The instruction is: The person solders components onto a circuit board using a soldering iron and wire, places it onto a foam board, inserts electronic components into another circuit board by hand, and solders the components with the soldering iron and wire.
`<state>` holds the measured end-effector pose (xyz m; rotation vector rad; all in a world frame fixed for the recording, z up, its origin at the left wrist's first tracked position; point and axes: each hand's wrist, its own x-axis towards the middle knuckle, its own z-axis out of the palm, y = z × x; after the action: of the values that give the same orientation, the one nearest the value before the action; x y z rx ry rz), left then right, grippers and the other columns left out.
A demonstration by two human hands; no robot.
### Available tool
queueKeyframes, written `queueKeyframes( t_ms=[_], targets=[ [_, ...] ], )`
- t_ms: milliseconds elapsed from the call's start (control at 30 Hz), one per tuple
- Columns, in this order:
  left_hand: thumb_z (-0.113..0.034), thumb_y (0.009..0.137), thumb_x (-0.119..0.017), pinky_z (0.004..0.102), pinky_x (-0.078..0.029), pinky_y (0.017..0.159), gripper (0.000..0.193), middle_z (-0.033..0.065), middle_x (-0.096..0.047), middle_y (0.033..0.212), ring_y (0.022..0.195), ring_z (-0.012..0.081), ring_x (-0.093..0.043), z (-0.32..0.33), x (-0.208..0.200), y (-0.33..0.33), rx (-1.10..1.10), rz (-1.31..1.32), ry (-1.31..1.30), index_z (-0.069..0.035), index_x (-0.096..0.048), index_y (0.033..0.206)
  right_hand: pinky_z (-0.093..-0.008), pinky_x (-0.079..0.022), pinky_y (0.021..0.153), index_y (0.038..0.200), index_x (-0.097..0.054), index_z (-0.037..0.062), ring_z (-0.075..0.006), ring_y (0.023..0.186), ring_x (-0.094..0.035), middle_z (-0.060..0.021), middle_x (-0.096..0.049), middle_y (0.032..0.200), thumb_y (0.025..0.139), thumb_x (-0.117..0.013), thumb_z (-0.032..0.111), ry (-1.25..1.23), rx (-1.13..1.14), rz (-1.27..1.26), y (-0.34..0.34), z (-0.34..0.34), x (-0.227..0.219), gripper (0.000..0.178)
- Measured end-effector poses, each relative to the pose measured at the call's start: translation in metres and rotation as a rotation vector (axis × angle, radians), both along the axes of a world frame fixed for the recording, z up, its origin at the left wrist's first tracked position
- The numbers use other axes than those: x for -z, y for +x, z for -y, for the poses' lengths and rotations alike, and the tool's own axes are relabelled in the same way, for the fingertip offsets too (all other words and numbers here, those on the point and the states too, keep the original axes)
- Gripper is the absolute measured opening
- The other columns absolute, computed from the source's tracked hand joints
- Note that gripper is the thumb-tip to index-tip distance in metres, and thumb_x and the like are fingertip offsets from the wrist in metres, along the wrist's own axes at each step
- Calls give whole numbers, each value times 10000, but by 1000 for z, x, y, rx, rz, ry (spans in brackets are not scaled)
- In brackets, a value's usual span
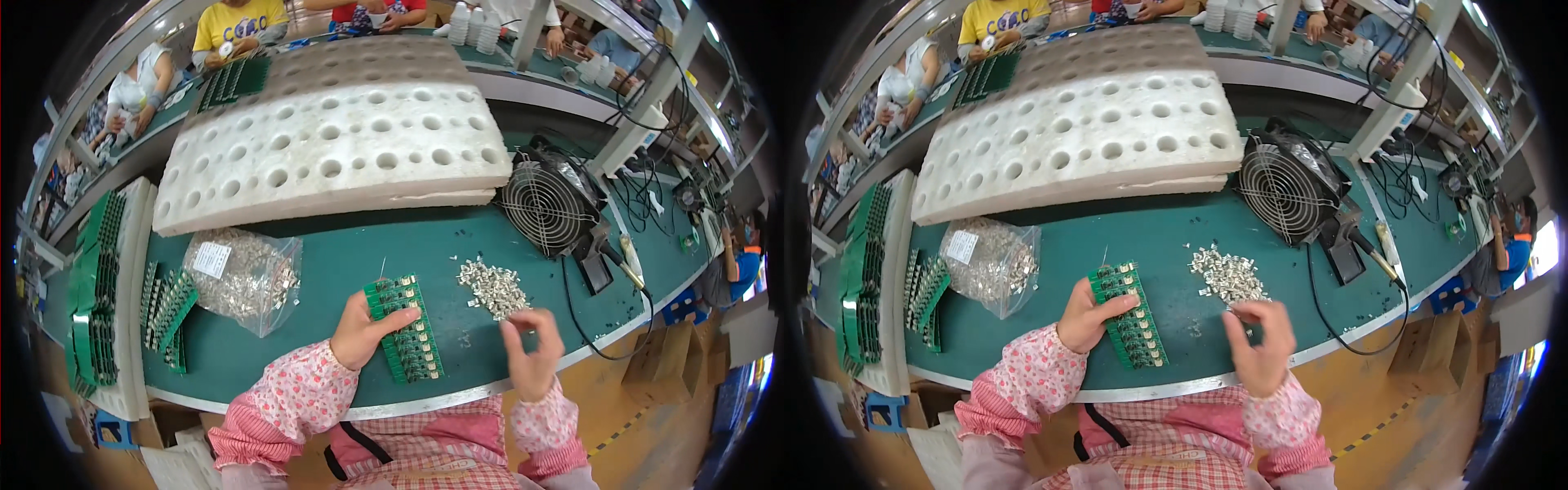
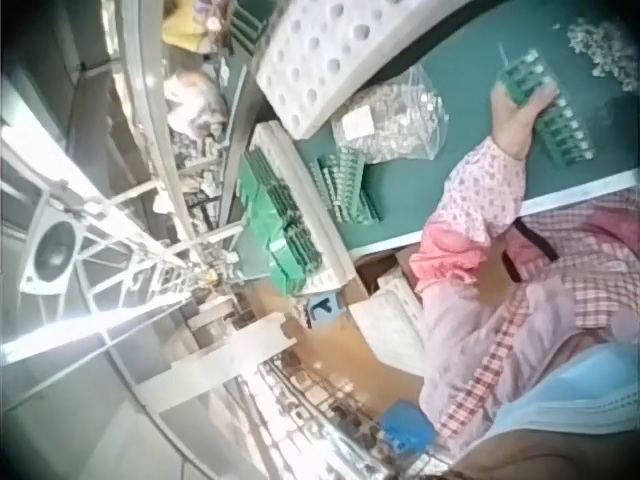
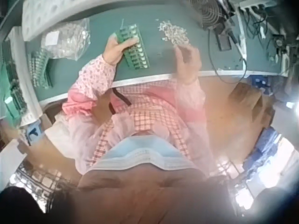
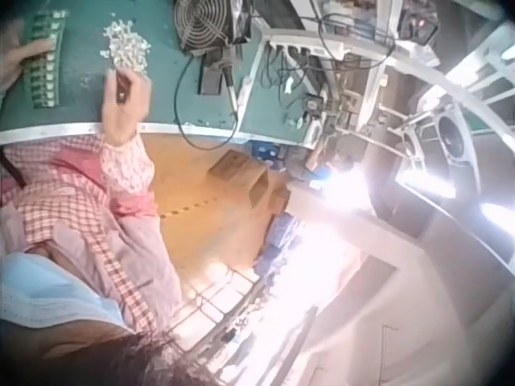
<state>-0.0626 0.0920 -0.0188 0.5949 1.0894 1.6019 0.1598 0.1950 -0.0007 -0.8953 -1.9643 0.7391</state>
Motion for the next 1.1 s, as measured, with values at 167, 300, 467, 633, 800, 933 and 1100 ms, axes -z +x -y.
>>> queueKeyframes(
  t_ms=[167, 300, 467, 633, 800, 933, 1100],
  targets=[
    [-31, 816, -685, 294, -513, 715, 206, 40, -635, 884, 789, 131, -621, -4, -4, 0, 22, 7, 10, -12, -592, 999, -329, -472, 684, 898, -626, 31, -257, 781, -570, -99, -602, 871, 724, -738, 8, 277, 123, 375, 48, -6, 5, 208],
    [-53, 824, -689, 289, -510, 709, 203, 30, -636, 895, 785, 117, -616, -3, -5, 3, 4, 33, -38, -24, -596, 1003, -355, -456, 697, 883, -623, 24, -280, 792, -558, -110, -589, 863, 736, -718, -11, 306, 83, 416, 53, -8, 20, 178],
    [-70, 829, -695, 277, -507, 712, 200, 25, -641, 900, 797, 106, -616, 0, -6, 3, -19, 5, -37, -31, -601, 1001, -359, -460, 690, 872, -617, 6, -289, 808, -559, -114, -582, 862, 740, -707, -22, 278, 73, 413, 55, -3, 18, 162],
    [-71, 833, -695, 269, -506, 722, 213, 18, -647, 908, 807, 99, -615, 0, -3, 2, 0, 32, -42, -34, -611, 1025, -288, -480, 677, 905, -606, -3, -197, 734, -603, -102, -614, 841, 802, -665, -37, 59, 129, 295, 64, -4, 21, 123],
    [-68, 831, -698, 262, -504, 732, 233, 13, -647, 915, 811, 96, -615, 0, -4, 0, -4, 8, -30, -32, -607, 1042, -244, -482, 684, 924, -601, -16, -119, 727, -608, -79, -647, 837, 841, -647, -17, -187, 11, 44, 32, -8, 4, 94],
    [-63, 830, -696, 261, -506, 721, 236, 17, -647, 911, 802, 95, -617, 0, -7, -4, -6, 12, -54, -27, -603, 1044, -233, -499, 704, 961, -624, -27, -107, 762, -632, -62, -670, 836, 858, -652, 18, -187, -250, 170, -7, -14, -9, 117],
    [-63, 829, -698, 257, -508, 701, 208, 19, -647, 894, 784, 94, -618, 1, -10, -4, -14, -17, -64, -21, -609, 1012, -223, -531, 727, 993, -636, -34, -117, 810, -659, -68, -679, 865, 852, -660, 26, -598, -308, 35, -40, -18, -10, 155]
  ],
)
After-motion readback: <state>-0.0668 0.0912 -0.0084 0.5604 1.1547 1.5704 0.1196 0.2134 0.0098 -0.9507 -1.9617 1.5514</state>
